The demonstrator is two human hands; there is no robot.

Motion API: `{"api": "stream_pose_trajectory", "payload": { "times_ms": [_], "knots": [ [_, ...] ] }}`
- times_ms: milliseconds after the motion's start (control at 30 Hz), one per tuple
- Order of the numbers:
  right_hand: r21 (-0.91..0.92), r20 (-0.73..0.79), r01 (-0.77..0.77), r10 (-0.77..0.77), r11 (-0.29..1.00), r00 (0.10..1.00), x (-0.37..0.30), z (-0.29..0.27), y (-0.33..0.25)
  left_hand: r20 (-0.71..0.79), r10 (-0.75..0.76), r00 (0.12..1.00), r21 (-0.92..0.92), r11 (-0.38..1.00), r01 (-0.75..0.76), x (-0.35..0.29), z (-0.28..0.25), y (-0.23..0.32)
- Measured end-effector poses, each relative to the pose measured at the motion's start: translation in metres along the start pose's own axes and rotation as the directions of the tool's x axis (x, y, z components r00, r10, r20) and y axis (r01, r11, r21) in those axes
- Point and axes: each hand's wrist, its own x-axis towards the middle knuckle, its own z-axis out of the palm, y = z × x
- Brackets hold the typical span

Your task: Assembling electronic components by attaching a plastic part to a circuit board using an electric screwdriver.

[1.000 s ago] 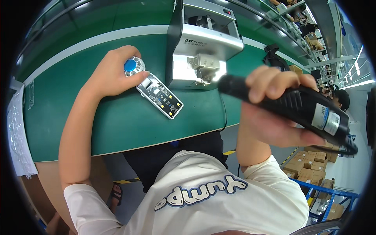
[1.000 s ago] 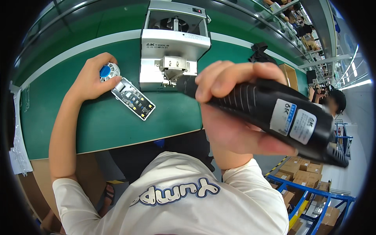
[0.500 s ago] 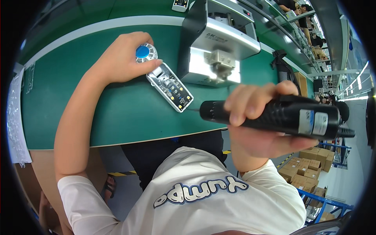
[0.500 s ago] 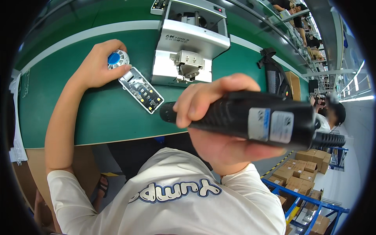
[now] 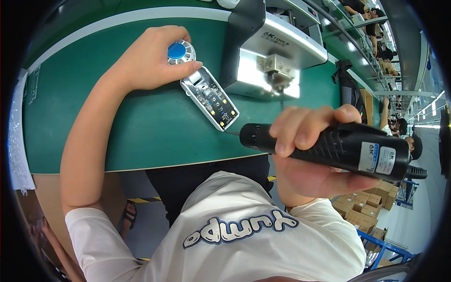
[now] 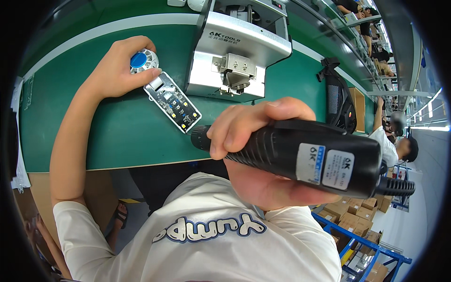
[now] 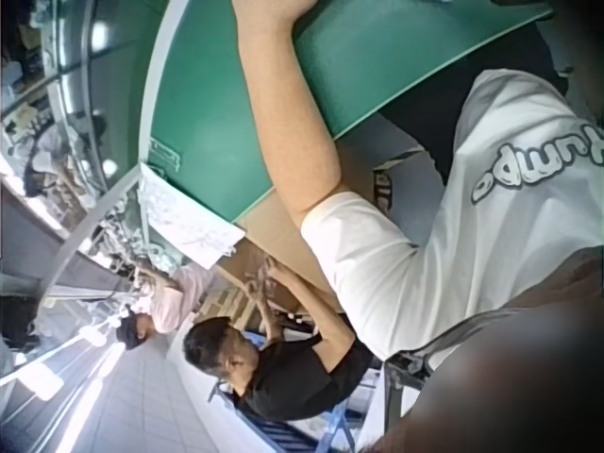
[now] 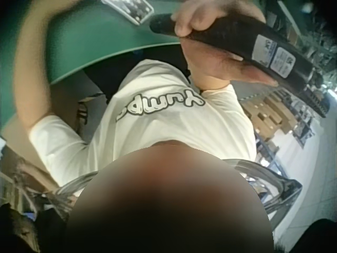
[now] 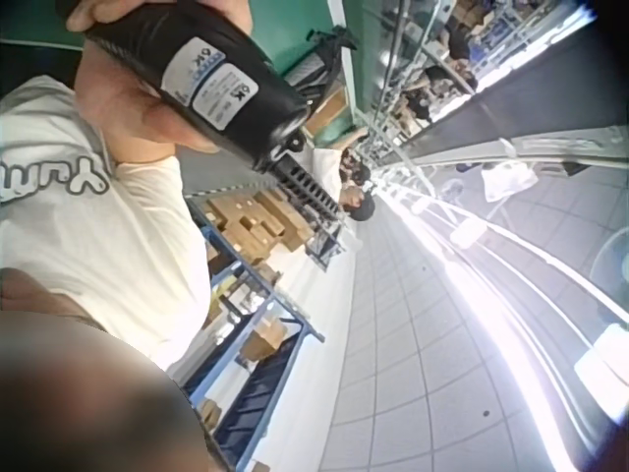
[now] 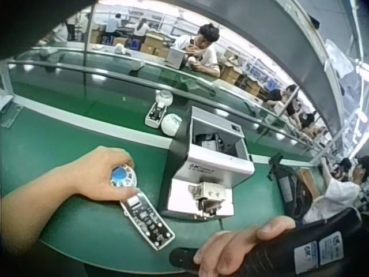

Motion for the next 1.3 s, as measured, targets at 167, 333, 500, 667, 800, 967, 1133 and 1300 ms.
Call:
{"api": "stream_pose_trajectory", "payload": {
  "times_ms": [167,333,500,667,800,967,1133,1300],
  "knots": [
    [0.028,0.003,-0.057,0.057,0.998,0.998,0.005,-0.004,-0.001,-0.006,0.013,1.000,0.022,1.000,-0.012,0.001,0.000,0.000],
    [0.042,0.001,-0.082,0.082,0.996,0.997,0.006,-0.006,0.002,0.006,0.017,1.000,0.032,0.999,-0.017,0.001,0.000,-0.002],
    [0.042,0.013,-0.081,0.081,0.996,0.997,0.008,-0.007,0.004,0.009,0.012,1.000,0.037,0.999,-0.013,-0.001,0.000,-0.002],
    [0.031,0.002,-0.046,0.046,0.998,0.999,0.010,-0.006,0.003,0.016,0.013,1.000,0.029,0.999,-0.013,0.000,0.000,-0.002],
    [0.027,0.024,-0.037,0.036,0.999,0.999,0.013,-0.006,0.004,0.010,0.019,1.000,0.025,1.000,-0.019,0.002,0.000,-0.004],
    [-0.012,-0.017,0.068,-0.068,0.998,0.998,0.027,-0.013,-0.011,-0.009,0.048,0.999,0.034,0.998,-0.048,0.005,-0.005,0.001],
    [-0.251,-0.083,0.645,-0.680,0.722,0.728,0.080,-0.036,-0.027,0.008,0.021,1.000,0.010,1.000,-0.021,-0.001,-0.007,0.010],
    [-0.183,-0.151,0.512,-0.539,0.839,0.829,0.102,-0.064,-0.009,0.015,-0.008,1.000,0.014,1.000,0.008,-0.004,-0.007,0.011]
  ]
}}
